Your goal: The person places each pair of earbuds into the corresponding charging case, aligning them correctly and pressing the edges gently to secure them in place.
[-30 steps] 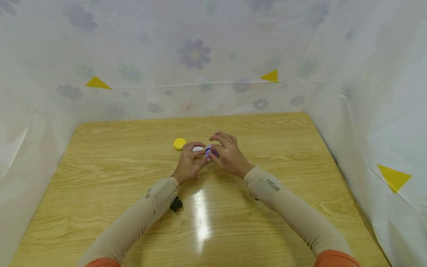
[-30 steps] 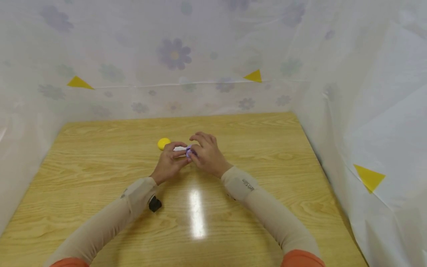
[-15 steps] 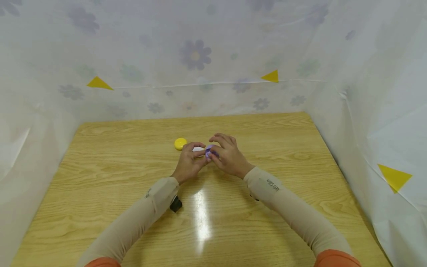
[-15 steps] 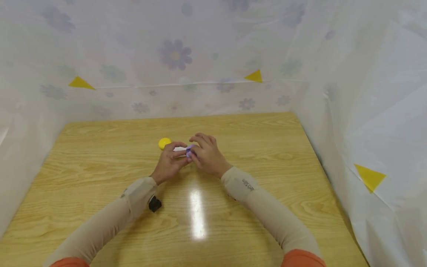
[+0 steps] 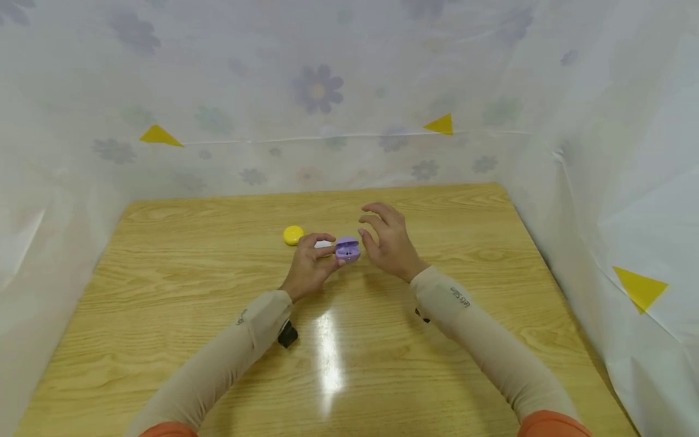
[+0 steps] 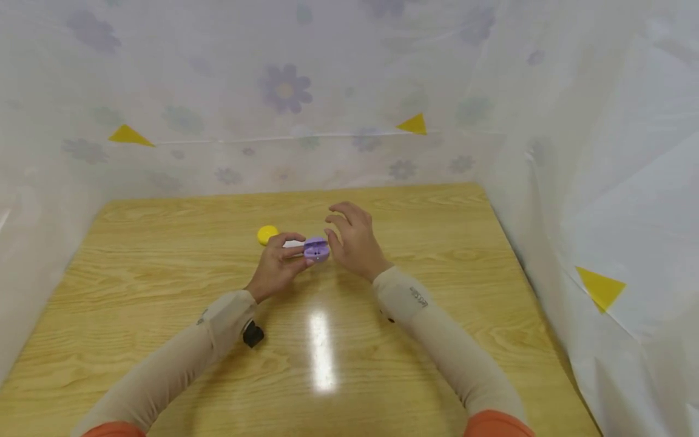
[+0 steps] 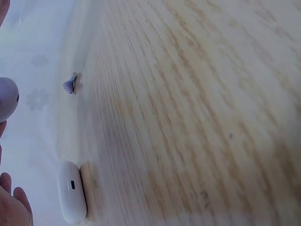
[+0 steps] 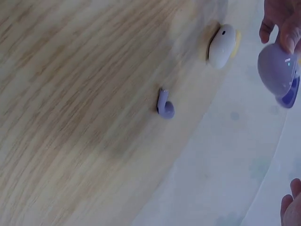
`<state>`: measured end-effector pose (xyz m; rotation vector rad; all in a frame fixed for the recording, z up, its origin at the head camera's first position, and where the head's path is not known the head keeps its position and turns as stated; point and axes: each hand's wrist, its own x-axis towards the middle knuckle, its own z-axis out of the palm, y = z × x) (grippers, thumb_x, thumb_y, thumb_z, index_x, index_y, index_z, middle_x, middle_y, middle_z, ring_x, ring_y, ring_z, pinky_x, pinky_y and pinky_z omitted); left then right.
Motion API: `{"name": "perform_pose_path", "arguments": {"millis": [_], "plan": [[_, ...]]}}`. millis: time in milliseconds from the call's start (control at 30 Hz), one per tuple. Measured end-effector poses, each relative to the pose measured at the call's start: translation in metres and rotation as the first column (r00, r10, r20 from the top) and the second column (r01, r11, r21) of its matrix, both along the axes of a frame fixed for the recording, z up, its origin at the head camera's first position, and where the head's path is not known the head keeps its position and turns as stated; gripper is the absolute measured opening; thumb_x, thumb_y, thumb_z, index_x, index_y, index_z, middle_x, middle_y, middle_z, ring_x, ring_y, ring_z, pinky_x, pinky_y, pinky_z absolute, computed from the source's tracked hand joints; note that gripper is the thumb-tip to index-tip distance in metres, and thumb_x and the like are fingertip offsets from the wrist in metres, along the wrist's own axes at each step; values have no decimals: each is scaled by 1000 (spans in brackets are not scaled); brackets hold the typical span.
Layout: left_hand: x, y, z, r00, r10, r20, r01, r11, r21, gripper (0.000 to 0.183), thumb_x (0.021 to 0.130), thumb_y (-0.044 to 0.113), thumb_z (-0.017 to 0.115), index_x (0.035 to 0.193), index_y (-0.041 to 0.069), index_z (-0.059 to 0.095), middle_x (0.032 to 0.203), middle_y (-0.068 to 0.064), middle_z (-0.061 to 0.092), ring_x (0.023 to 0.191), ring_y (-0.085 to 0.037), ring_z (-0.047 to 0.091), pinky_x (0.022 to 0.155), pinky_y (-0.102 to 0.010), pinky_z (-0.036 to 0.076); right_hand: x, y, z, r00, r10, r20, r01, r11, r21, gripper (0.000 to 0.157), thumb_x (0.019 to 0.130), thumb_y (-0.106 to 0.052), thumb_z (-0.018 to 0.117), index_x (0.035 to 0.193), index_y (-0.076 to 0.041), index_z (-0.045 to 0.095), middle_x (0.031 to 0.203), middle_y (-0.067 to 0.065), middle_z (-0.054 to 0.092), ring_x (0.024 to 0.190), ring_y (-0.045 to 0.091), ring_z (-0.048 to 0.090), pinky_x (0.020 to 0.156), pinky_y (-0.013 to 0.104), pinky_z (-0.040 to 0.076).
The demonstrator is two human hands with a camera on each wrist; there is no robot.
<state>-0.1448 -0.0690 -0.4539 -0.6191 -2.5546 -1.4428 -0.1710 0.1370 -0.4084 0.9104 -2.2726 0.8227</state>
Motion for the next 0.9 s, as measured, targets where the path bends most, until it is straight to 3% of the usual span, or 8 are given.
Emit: {"name": "perform_pose_path", "arguments": {"millis": [200, 400, 567, 667, 900], "plan": [[-1, -1, -3, 1000, 1, -3, -1, 1000, -5, 31, 79, 15, 78, 105, -1, 72, 120, -14, 60, 118, -34, 48, 109, -54, 28, -5, 11, -4, 990, -66, 122, 70, 997, -21, 30, 89, -6, 62, 116, 7, 59, 125, 25, 56, 120, 38, 50, 100, 59, 36], [-1, -1, -5, 1000, -5, 10, 5, 1000, 5, 29, 80, 15, 77, 105, 0, 72, 120, -13, 60, 119, -32, 47, 113, -54, 25, -10, 24, -19, 962, -112, 247, 82, 988, 130, 32, 87, -4, 59, 117, 6, 59, 126, 25, 56, 120, 43, 51, 98, 62, 39], [-1, 0, -5, 1000, -6, 23, 6, 1000, 1, 30, 80, 15, 77, 105, 0, 72, 121, -12, 59, 120, -31, 47, 113, -54, 24, -8, 37, -39, 896, -146, 419, 3, 946, 323, 32, 89, -5, 54, 120, 1, 56, 126, 24, 58, 119, 45, 52, 94, 64, 42], [0, -1, -6, 999, -6, 35, 6, 1000, 3, 31, 79, 14, 77, 106, 0, 72, 121, -12, 59, 120, -31, 46, 113, -54, 23, -6, 41, -51, 868, -146, 475, -57, 920, 387, 33, 90, -8, 52, 122, -5, 55, 127, 21, 58, 120, 45, 52, 93, 65, 40], [-1, 0, -7, 1000, -8, 13, 7, 1000, 6, 30, 78, 14, 78, 105, 1, 72, 120, -13, 60, 118, -31, 49, 113, -53, 24, -6, 43, -64, 894, -126, 430, -81, 898, 432, 21, 91, -12, 57, 110, -11, 65, 121, 14, 62, 117, 40, 56, 92, 62, 43]]}}
